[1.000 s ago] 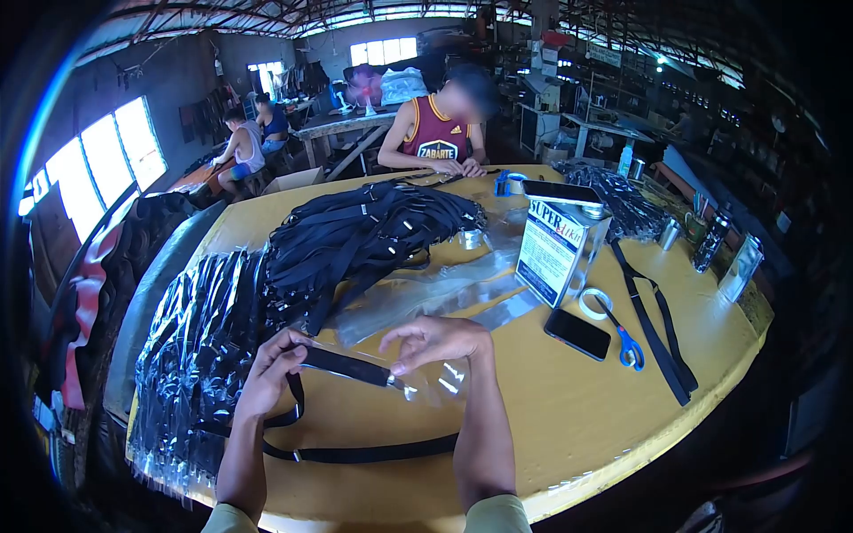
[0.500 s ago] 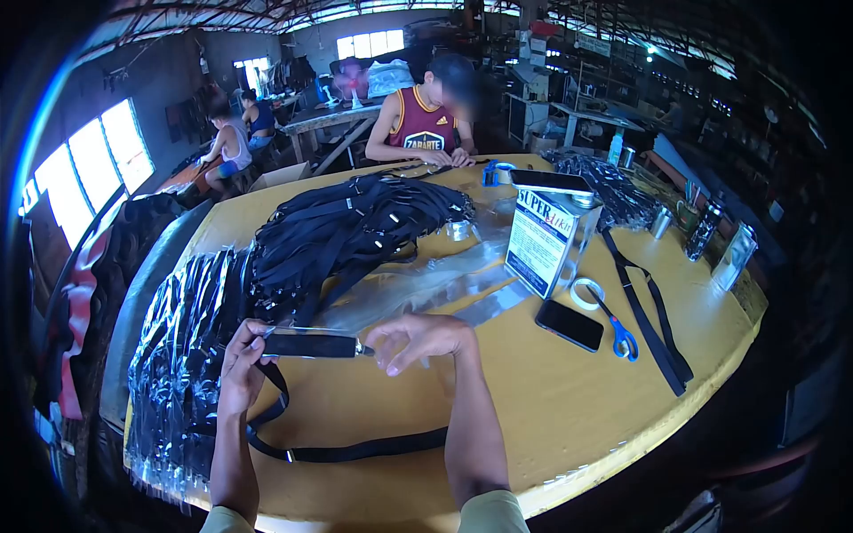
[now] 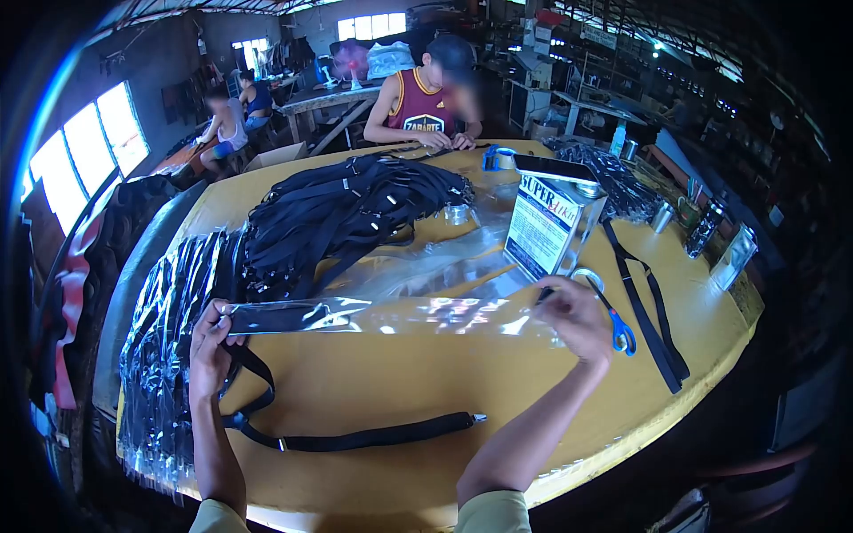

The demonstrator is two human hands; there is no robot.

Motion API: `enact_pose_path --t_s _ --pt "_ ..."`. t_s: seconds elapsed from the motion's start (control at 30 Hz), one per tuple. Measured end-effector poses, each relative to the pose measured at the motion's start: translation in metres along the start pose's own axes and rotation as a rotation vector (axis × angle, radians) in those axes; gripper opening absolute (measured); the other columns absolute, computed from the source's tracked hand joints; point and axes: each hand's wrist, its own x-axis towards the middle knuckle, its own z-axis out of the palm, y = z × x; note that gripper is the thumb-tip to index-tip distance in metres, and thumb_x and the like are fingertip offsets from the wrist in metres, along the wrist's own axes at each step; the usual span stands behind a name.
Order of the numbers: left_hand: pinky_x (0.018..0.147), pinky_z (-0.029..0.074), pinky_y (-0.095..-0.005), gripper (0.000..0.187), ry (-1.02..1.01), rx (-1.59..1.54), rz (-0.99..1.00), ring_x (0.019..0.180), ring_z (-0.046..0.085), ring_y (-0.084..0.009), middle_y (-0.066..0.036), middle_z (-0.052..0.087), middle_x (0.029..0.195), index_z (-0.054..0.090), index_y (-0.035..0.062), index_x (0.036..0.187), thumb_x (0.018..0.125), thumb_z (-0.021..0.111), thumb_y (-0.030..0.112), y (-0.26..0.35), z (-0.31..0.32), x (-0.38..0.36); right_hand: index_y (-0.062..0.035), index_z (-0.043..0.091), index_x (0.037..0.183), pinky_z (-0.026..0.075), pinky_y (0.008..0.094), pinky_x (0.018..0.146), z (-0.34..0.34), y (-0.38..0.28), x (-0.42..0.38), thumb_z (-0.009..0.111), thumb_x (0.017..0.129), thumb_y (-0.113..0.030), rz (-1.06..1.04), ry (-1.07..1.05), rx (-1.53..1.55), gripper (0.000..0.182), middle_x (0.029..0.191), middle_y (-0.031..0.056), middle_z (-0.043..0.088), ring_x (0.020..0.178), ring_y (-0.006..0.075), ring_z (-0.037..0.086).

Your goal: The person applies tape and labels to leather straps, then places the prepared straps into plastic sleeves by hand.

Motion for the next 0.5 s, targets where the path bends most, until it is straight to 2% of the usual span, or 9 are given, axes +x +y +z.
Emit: enact_pose_path --t_s 0.03,0.1,0.13,0.2,0.23,0.33,0.37,0.47,0.5 --pt "0.071 0.037 -0.0236 0.017 -0.008 0.035 -0.009 0.074 0.042 -0.0057 0.003 0.048 0.082 0.057 0.0039 0.106 0.097 0.056 0.018 0.000 0.000 -0.001 -0.0034 0.066 0.122 0.048 0.0252 0.065 -0.002 -0.005 -0.005 0.080 0.076 -0.007 -0.001 -0.003 0.000 0.049 0.079 0.0061 0.070 0.071 0.0097 0.064" --pt "0.071 0.037 -0.0235 0.017 -0.001 0.071 -0.030 0.074 0.042 -0.0058 0.003 0.048 0.082 0.058 0.0037 0.106 0.097 0.055 0.018 0.000 0.000 -0.002 -0.0047 0.067 0.120 0.045 0.0268 0.062 -0.006 -0.016 -0.013 0.080 0.076 -0.009 0.120 0.387 -0.316 0.046 0.078 0.0046 0.069 0.066 0.0092 0.060" --pt "0.071 0.037 -0.0235 0.016 0.000 0.107 -0.049 0.074 0.043 -0.0059 0.003 0.047 0.082 0.058 0.0035 0.105 0.097 0.055 0.017 0.000 0.000 -0.002 -0.0047 0.067 0.120 0.045 0.0268 0.062 -0.006 -0.015 -0.011 0.080 0.076 -0.009 0.120 0.385 -0.317 0.046 0.078 0.0046 0.069 0.066 0.0092 0.060" --pt "0.071 0.037 -0.0234 0.015 -0.008 0.112 -0.047 0.076 0.044 -0.0059 0.003 0.048 0.083 0.058 0.0034 0.104 0.097 0.055 0.017 -0.001 0.001 -0.003 -0.0065 0.068 0.120 0.043 0.0292 0.060 -0.004 -0.010 -0.002 0.081 0.076 -0.013 0.057 0.656 -0.484 0.046 0.078 0.0040 0.069 0.063 0.0103 0.057" --pt "0.071 0.037 -0.0232 0.015 -0.015 0.161 -0.042 0.076 0.044 -0.0060 0.003 0.048 0.083 0.058 0.0035 0.104 0.097 0.054 0.016 -0.002 0.001 -0.003 -0.0106 0.069 0.120 0.047 0.0326 0.066 -0.001 -0.006 0.004 0.080 0.076 -0.016 0.060 0.682 -0.555 0.045 0.080 0.0043 0.070 0.068 0.0164 0.063" --pt "0.070 0.035 -0.0223 0.012 -0.037 0.295 -0.045 0.076 0.043 -0.0055 0.003 0.048 0.082 0.057 0.0031 0.103 0.099 0.054 0.014 0.008 0.011 -0.005 -0.0118 0.069 0.120 0.050 0.0364 0.075 0.006 0.035 0.025 0.080 0.075 -0.014 0.069 0.594 -0.645 0.047 0.081 0.0045 0.071 0.078 0.0233 0.069" --pt "0.070 0.034 -0.0216 0.010 -0.033 0.324 -0.064 0.076 0.041 -0.0046 0.003 0.048 0.082 0.057 0.0023 0.101 0.099 0.054 0.012 0.010 0.016 -0.007 -0.0122 0.068 0.120 0.052 0.0378 0.085 0.011 0.040 0.025 0.079 0.075 -0.012 0.157 0.545 -0.689 0.046 0.092 0.0077 0.073 0.093 0.0279 0.071" --pt "0.070 0.038 -0.0248 0.008 -0.115 0.440 -0.032 0.077 0.045 -0.0072 0.001 0.052 0.083 0.058 -0.0003 0.102 0.098 0.058 0.006 0.002 0.030 -0.012 -0.0086 0.067 0.120 0.052 0.0374 0.090 0.027 0.037 0.036 0.080 0.076 -0.013 0.094 0.508 -0.683 0.045 0.105 0.0116 0.072 0.103 0.0275 0.068" --pt "0.070 0.040 -0.0269 0.009 -0.160 0.498 -0.005 0.076 0.047 -0.0098 -0.002 0.054 0.083 0.058 -0.0014 0.103 0.098 0.060 0.006 -0.003 0.031 -0.012 -0.0043 0.066 0.120 0.050 0.0355 0.095 0.034 0.023 0.044 0.077 0.082 -0.013 -0.031 0.457 -0.518 0.040 0.115 0.0131 0.069 0.107 0.0240 0.067"
